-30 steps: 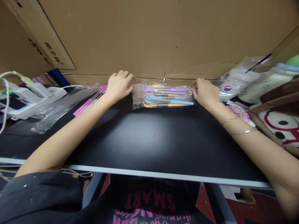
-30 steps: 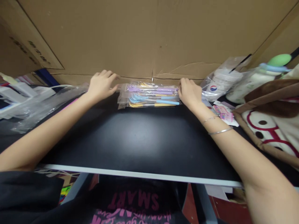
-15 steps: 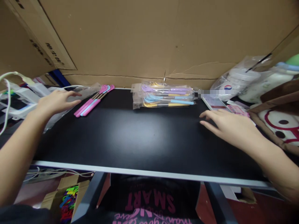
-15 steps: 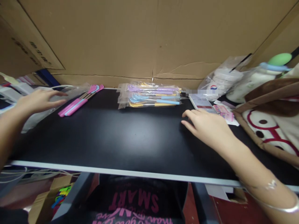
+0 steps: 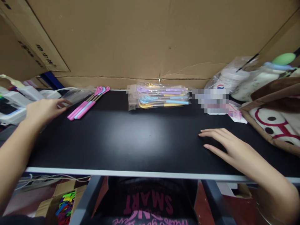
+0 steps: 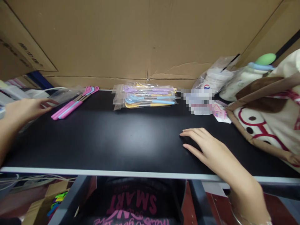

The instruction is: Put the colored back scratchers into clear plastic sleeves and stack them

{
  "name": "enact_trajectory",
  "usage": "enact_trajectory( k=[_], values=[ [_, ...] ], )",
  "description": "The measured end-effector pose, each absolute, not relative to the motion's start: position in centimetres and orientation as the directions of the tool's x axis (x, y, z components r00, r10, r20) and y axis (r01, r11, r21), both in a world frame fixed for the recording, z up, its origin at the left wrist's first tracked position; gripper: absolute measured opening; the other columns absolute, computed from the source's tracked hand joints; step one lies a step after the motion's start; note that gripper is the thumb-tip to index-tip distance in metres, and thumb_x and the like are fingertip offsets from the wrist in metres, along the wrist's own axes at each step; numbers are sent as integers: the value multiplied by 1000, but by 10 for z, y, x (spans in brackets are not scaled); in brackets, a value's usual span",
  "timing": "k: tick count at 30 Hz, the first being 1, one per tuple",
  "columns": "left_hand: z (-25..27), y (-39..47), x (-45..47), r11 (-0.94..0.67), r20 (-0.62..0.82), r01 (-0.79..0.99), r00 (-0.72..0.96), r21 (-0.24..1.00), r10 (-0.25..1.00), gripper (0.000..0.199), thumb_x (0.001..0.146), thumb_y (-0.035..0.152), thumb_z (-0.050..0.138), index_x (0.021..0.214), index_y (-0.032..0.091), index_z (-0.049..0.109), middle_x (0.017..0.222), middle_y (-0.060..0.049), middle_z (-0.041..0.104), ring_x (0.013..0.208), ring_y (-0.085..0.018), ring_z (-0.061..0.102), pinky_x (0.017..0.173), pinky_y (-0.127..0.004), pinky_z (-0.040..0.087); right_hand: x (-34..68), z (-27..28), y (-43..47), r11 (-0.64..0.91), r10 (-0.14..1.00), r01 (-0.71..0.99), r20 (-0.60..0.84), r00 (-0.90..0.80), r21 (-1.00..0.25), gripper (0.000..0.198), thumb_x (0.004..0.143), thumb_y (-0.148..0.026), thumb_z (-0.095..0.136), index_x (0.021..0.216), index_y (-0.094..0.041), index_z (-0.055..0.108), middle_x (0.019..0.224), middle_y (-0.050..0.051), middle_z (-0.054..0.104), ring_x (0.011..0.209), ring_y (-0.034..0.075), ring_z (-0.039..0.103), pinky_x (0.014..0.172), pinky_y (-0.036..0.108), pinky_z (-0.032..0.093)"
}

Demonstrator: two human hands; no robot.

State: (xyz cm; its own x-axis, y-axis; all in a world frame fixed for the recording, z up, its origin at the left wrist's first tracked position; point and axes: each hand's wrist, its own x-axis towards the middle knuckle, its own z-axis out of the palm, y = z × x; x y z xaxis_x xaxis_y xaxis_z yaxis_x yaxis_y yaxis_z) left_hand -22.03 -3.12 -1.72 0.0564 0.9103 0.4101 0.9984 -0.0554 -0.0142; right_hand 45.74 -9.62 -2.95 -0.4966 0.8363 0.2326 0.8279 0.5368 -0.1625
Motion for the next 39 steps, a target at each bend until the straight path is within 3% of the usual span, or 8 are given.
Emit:
enact_trajectory(
  k=[6, 14, 17, 21, 24, 29, 32, 39],
  values=[
    [-8, -30, -207, 175, 354, 980, -130, -97, 926, 41, 88, 60, 57, 98, 28, 80, 72, 3, 74, 45, -10, 49, 46, -15, 22, 461, -42, -98, 570, 814, 790, 291, -503, -228, 29, 102, -45, 52, 124, -29, 62, 128, 9, 67, 121, 28, 63, 103, 50, 52],
    [10, -36, -186, 427, 354, 902, -421, 67, 835, 36, 76, 61, 69, 90, 29, 79, 54, 5, 54, 48, -8, 29, 56, -20, 21, 461, -43, -102, 545, 833, 803, 266, -486, -242, 29, 102, -45, 51, 125, -31, 61, 133, 8, 64, 125, 29, 60, 103, 53, 51],
    [21, -36, -173, 474, 515, 868, -477, 149, 712, 29, 75, 49, 68, 91, 27, 78, 54, 5, 54, 50, -9, 29, 56, -21, 20, 461, -44, -103, 545, 832, 806, 264, -488, -230, 29, 103, -45, 50, 127, -31, 59, 134, 8, 64, 126, 28, 60, 104, 52, 51],
    [36, -41, -138, 328, 770, 924, -354, 198, 531, 26, 75, 34, 62, 92, 22, 76, 62, 6, 62, 59, -10, 49, 56, -18, 26, 458, -41, -105, 547, 826, 816, 280, -489, -187, 35, 103, -46, 48, 134, -29, 55, 133, 9, 64, 124, 27, 62, 102, 47, 53],
    [42, -51, -97, 184, 808, 979, -180, 91, 561, 25, 82, 36, 62, 96, 19, 74, 74, 4, 69, 64, -10, 56, 58, -19, 29, 450, -36, -107, 524, 823, 848, 304, -480, -79, 41, 104, -51, 44, 134, -26, 55, 126, 11, 68, 113, 28, 68, 92, 45, 57],
    [32, -71, -17, -192, 739, 942, 334, -273, 586, 20, 98, 29, 55, 97, 21, 73, 91, -2, 77, 82, -16, 68, 57, -25, 32, 430, -27, -109, 502, 782, 858, 366, -504, 109, 44, 105, -51, 36, 125, -21, 62, 111, 12, 74, 94, 30, 73, 78, 45, 58],
    [17, -82, 23, -396, 622, 801, 599, -450, 505, 21, 101, 24, 53, 93, 24, 72, 80, 1, 74, 71, -15, 65, 59, -28, 36, 417, -23, -112, 465, 776, 873, 407, -482, 147, 42, 105, -47, 38, 122, -19, 65, 108, 12, 75, 91, 31, 73, 76, 46, 57],
    [-12, -92, 58, -687, 380, 625, 777, -372, 502, 15, 102, 29, 56, 98, 23, 69, 85, 2, 72, 76, -15, 66, 63, -30, 41, 383, -10, -122, 561, 709, 826, 483, -515, 56, 26, 103, -34, 47, 114, -21, 67, 105, 10, 76, 95, 30, 72, 80, 44, 55]
  ],
)
